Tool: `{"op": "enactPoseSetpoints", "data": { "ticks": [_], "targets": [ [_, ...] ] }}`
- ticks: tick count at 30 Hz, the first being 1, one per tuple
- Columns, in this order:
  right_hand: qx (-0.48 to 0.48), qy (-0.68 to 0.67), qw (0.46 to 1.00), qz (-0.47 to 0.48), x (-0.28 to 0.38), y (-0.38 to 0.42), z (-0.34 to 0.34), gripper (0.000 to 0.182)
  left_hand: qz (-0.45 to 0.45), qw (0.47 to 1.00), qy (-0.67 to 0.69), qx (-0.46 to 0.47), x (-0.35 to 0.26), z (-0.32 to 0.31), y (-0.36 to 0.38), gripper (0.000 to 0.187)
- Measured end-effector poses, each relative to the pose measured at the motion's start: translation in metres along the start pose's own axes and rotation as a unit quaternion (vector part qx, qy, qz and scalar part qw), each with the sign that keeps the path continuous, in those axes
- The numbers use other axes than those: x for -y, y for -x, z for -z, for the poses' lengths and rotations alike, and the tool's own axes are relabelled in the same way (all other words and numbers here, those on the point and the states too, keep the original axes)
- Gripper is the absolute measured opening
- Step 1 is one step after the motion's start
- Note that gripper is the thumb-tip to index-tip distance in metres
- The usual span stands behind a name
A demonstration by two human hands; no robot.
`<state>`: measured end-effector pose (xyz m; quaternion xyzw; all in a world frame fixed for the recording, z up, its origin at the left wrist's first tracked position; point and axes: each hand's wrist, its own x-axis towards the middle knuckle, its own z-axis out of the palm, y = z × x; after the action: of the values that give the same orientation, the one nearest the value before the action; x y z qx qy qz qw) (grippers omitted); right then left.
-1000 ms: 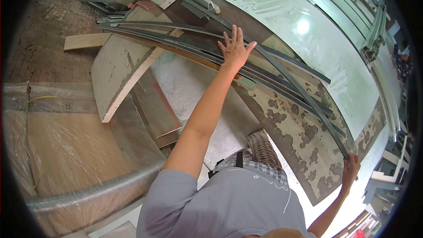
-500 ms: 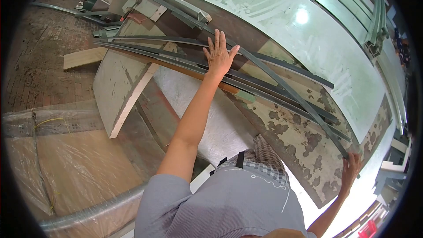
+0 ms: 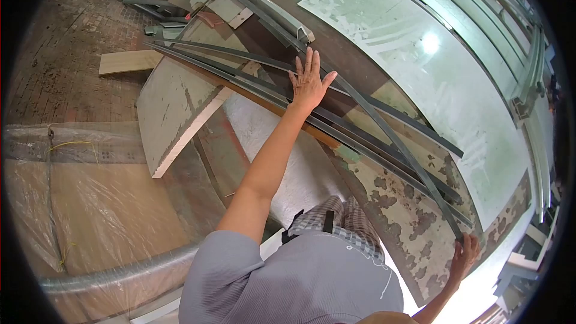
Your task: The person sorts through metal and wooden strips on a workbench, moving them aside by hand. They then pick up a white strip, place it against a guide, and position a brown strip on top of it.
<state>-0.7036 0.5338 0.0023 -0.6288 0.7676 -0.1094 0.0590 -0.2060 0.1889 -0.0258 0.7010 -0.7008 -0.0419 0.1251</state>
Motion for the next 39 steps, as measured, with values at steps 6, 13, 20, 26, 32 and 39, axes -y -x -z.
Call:
{"op": "enactPoseSetpoints", "data": {
  "ticks": [6,13,20,26,32,39],
  "targets": [
    [0.006,-0.004,1.0,0.006,0.02,-0.018,0.0,0.035,0.002,1.0,0.026,0.003,0.016,0.004,-0.016,0.081],
    [0.014,0.002,1.0,0.007,0.061,-0.037,-0.003,0.034,0.007,0.999,0.037,0.016,0.046,0.009,-0.041,0.081],
    [0.012,0.004,1.0,0.004,0.092,-0.057,-0.011,0.031,0.017,0.999,0.038,0.025,0.07,0.02,-0.066,0.079],
    [-0.001,0.003,1.0,0.009,0.113,-0.069,-0.02,0.033,0.011,0.999,0.05,0.02,0.09,0.021,-0.081,0.079],
    [0.011,0.025,1.0,-0.009,0.133,-0.084,-0.024,0.037,0.015,0.998,0.049,0.023,0.109,0.025,-0.097,0.08],
    [-0.026,0.025,0.999,0.019,0.145,-0.097,-0.047,0.035,0.013,0.999,0.028,0.023,0.136,0.031,-0.121,0.081]
  ]
}}
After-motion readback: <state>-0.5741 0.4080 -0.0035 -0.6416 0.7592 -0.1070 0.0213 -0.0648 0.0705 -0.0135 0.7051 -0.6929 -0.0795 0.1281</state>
